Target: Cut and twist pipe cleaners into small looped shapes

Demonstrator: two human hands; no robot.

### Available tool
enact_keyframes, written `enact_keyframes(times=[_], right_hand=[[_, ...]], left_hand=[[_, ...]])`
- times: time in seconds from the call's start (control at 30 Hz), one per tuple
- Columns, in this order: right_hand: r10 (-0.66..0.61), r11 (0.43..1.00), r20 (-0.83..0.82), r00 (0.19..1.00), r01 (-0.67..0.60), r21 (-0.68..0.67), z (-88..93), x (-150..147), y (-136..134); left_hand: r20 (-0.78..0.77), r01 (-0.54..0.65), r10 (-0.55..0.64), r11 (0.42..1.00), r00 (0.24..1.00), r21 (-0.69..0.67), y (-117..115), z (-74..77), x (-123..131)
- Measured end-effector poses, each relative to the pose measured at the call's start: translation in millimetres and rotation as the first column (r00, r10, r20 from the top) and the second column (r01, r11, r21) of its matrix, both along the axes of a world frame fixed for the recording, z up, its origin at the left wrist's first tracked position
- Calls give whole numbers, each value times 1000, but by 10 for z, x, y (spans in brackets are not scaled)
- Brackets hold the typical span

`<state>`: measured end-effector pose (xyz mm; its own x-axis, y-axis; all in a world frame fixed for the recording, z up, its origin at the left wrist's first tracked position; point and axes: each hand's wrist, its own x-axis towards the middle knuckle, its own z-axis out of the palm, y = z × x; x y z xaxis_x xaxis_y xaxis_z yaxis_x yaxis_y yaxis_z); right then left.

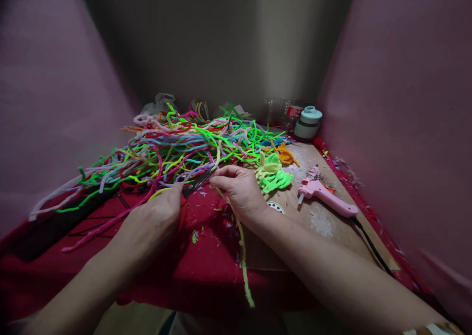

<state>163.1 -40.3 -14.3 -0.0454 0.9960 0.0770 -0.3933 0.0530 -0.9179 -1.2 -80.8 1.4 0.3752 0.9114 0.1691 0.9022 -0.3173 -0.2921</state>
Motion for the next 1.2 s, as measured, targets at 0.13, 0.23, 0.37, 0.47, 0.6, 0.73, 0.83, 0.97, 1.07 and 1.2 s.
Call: enact_keyframes(times=[0.13,0.23,0.37,0.47,0.6,0.73,0.83,0.97,1.07,1.2], right_hand=[[-1,1000,0,1000,1,-16,20,-4,-8],[11,999,-13,1000,-12,-34,32,-10,-15],[19,997,-36,999,-22,-79,9,-4,9],[15,993,-17,1000,-17,-120,-12,9,36],[-8,993,61,998,15,-118,-7,20,47],[-17,998,80,997,22,-63,2,14,35],[-20,998,71,997,24,-61,0,-9,13],[83,986,20,996,-80,-145,-7,-46,-22],[111,975,-38,993,-116,-188,-14,-35,-18],[188,959,-87,978,-202,-201,-17,1,-2]], left_hand=[[-1,27,-27,999,1000,43,21,-39,-17],[-33,19,-17,998,999,61,26,-67,-26],[-84,19,-17,1000,996,21,29,-81,-14],[-54,2,-4,999,999,-43,42,-76,24],[-38,-29,26,997,999,-76,65,-40,84],[-63,-24,22,999,998,-34,63,-7,103],[-54,-1,-1,999,999,-36,60,-21,94],[59,-17,22,997,998,-75,124,-47,49],[367,10,12,998,930,-58,219,-31,2],[907,125,70,983,415,-134,299,37,44]])
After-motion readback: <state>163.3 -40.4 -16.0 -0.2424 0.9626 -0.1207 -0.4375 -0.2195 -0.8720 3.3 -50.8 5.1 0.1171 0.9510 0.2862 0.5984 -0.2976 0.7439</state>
